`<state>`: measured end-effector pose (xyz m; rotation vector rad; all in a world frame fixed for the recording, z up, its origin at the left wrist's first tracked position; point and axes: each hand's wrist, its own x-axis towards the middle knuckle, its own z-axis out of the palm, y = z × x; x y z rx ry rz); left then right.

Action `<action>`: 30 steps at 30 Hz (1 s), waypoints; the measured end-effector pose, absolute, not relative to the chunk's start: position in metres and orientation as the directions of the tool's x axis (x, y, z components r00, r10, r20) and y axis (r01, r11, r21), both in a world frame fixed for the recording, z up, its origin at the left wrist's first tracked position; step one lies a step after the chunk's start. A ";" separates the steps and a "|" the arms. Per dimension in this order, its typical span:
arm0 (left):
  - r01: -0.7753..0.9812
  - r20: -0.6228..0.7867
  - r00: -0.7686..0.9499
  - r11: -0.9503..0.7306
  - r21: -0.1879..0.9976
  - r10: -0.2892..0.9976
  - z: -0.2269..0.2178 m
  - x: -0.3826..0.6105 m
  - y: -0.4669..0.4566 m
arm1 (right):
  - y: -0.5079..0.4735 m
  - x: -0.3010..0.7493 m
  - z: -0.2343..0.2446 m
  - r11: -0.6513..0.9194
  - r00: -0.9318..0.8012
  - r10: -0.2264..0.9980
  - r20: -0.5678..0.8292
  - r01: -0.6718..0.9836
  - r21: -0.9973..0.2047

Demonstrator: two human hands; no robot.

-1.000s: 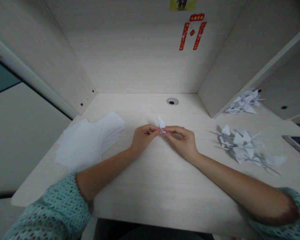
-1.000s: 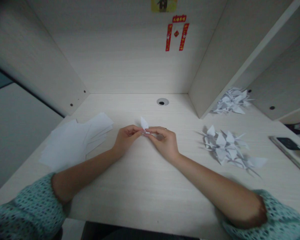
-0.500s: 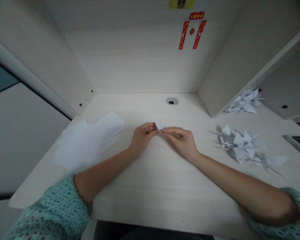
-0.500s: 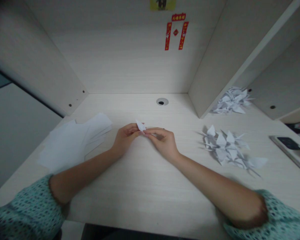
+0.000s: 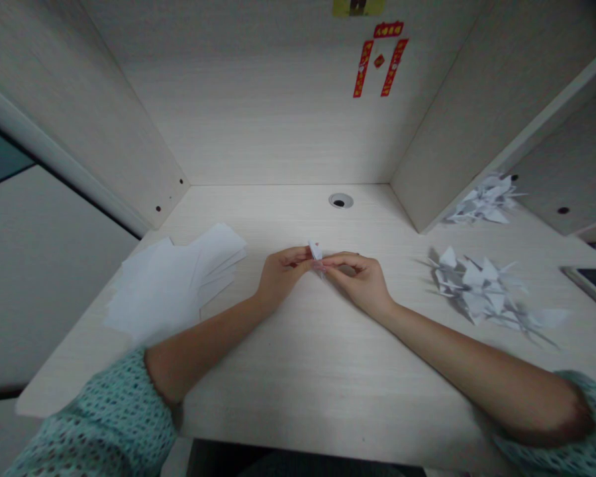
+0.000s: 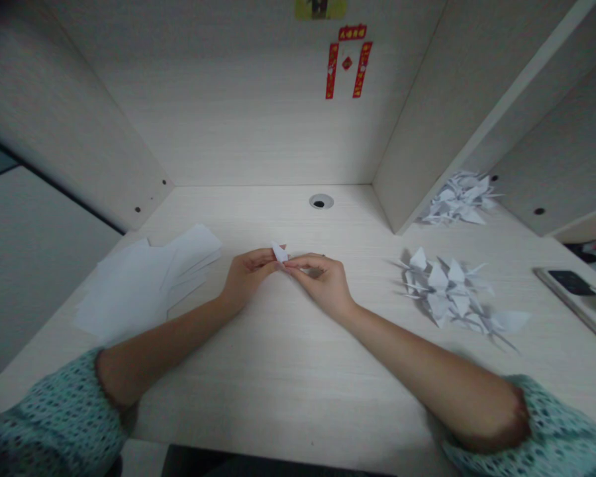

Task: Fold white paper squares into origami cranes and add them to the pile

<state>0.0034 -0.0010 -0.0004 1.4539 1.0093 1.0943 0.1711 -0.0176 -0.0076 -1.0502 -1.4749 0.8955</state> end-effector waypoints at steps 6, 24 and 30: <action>0.101 0.136 0.194 -0.157 0.982 0.972 -0.004 0.003 0.002 | -0.013 0.172 -0.011 0.177 -0.054 0.983 0.174 0.058 -0.982; 0.049 0.083 0.231 -0.097 0.994 0.969 -0.002 0.001 0.001 | -0.015 0.170 -0.011 0.173 -0.068 0.983 0.169 0.057 -0.983; 0.068 0.087 0.218 -0.105 0.992 0.972 -0.001 0.001 0.001 | -0.013 0.170 -0.009 0.176 -0.078 0.982 0.172 0.038 -0.984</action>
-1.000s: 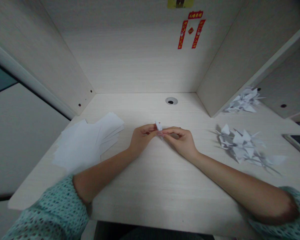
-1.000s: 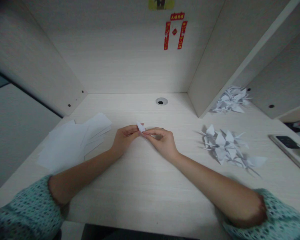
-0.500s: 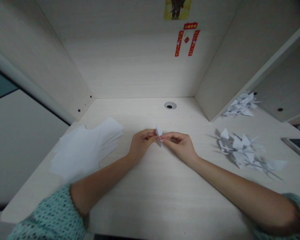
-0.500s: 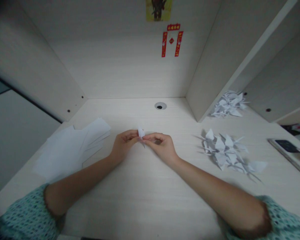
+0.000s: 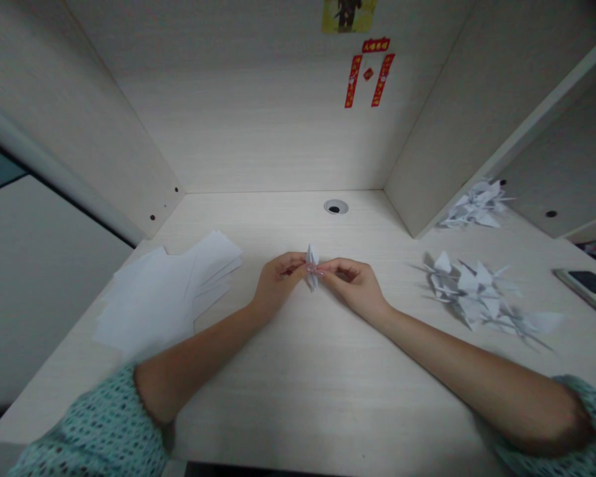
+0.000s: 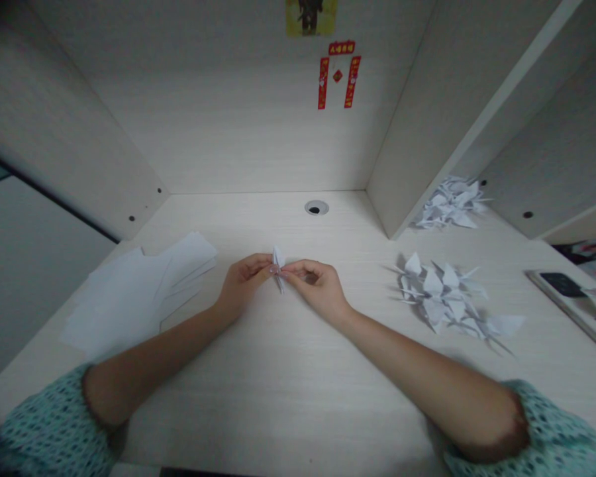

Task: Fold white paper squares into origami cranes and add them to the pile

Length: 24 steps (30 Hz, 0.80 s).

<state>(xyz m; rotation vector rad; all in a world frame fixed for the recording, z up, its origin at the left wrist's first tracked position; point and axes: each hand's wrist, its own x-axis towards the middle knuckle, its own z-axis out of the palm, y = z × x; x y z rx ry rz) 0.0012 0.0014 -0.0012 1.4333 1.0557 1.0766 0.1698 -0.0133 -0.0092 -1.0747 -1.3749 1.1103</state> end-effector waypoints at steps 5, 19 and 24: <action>0.056 0.117 0.200 -0.130 0.990 0.973 -0.003 0.003 0.002 | -0.011 0.170 -0.010 0.169 -0.087 0.982 0.166 0.033 -0.985; 0.191 0.205 0.199 -0.243 0.951 0.958 0.004 0.005 -0.004 | -0.009 0.171 -0.019 0.214 -0.101 0.971 0.216 -0.031 -0.976; 0.118 0.151 0.208 -0.178 0.977 0.966 0.003 0.006 -0.002 | -0.007 0.172 -0.016 0.139 -0.142 0.978 0.152 -0.100 -0.985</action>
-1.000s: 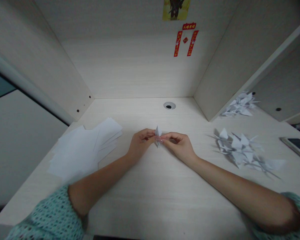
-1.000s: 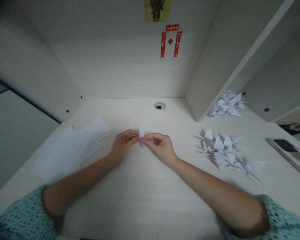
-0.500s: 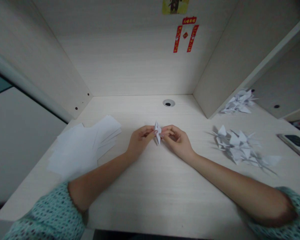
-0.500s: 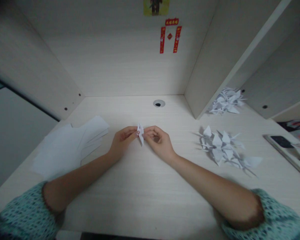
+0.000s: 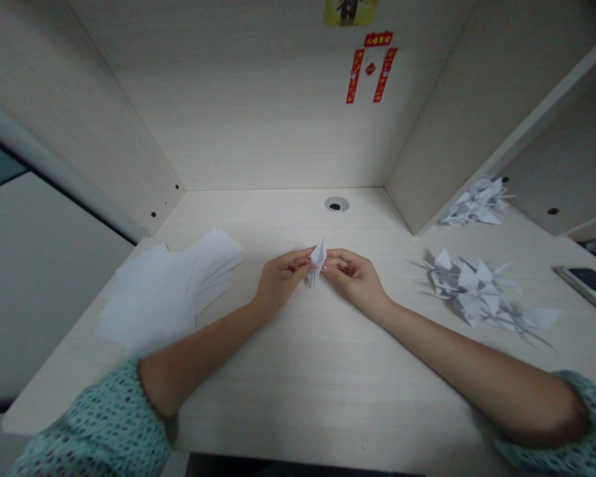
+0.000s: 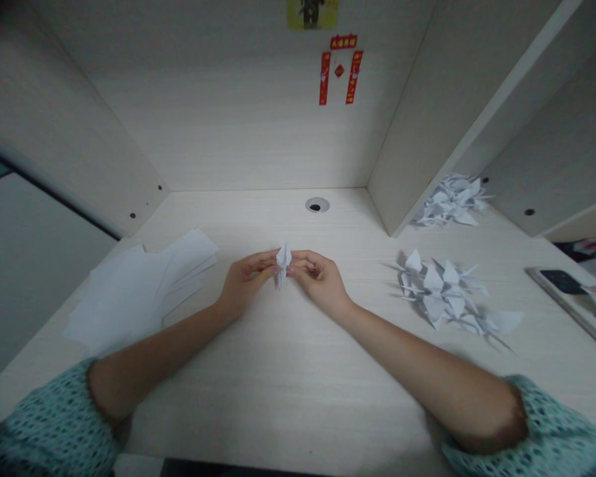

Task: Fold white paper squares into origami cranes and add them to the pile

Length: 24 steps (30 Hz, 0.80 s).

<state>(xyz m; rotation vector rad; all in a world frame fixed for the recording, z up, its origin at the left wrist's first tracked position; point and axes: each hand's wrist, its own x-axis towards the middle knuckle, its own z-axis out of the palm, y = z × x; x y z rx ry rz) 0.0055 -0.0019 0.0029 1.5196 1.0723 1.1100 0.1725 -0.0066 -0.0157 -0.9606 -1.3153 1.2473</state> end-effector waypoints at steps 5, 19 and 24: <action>0.011 0.090 0.244 -0.096 0.995 0.966 0.000 0.005 0.000 | -0.006 0.174 -0.013 0.114 -0.163 0.977 0.135 -0.130 -0.985; -0.042 0.069 0.258 -0.061 0.997 0.964 0.000 0.005 0.000 | -0.009 0.173 -0.010 0.123 -0.161 0.977 0.141 -0.113 -0.986; -0.064 0.027 0.263 -0.010 0.998 0.964 -0.001 0.006 0.001 | -0.007 0.174 -0.011 0.075 -0.199 0.974 0.109 -0.168 -0.983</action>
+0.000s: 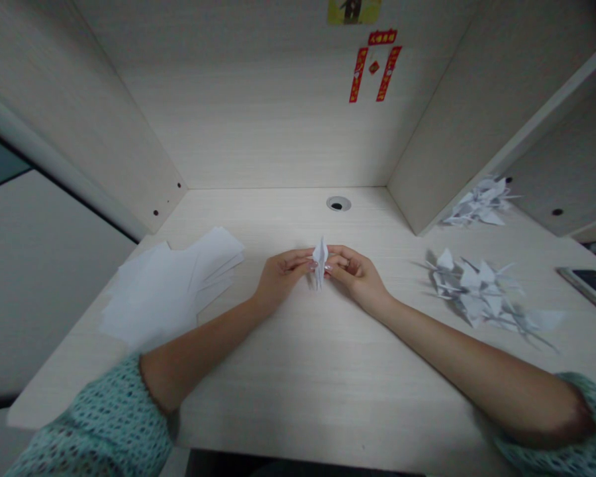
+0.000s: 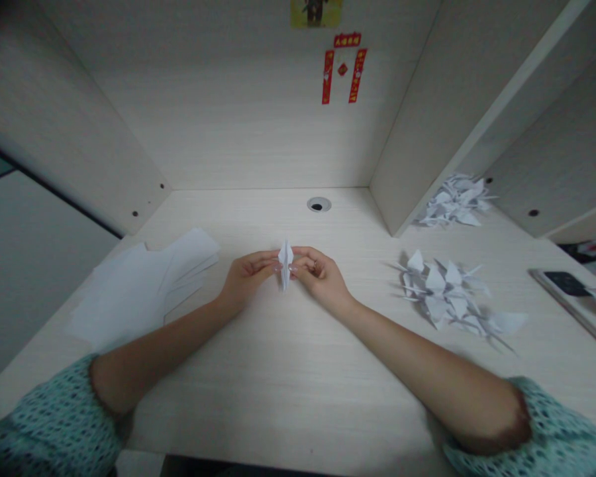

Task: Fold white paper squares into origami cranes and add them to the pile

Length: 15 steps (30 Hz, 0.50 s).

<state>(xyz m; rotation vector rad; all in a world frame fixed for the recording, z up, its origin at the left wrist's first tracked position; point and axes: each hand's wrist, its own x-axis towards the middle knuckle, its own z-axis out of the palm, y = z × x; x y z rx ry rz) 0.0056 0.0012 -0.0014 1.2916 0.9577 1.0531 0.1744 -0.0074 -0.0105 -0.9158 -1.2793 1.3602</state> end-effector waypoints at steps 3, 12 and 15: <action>-0.067 0.023 0.260 -0.006 0.998 0.965 -0.002 0.006 0.002 | -0.007 0.175 -0.011 0.082 -0.196 0.974 0.117 -0.177 -0.981; 0.022 0.062 0.241 -0.069 0.997 0.969 0.001 0.005 -0.001 | -0.012 0.171 -0.012 0.195 -0.149 0.968 0.204 -0.071 -0.978; 0.061 0.085 0.224 -0.101 0.993 0.971 0.003 0.005 -0.003 | -0.013 0.170 -0.014 0.225 -0.109 0.967 0.230 -0.056 -0.973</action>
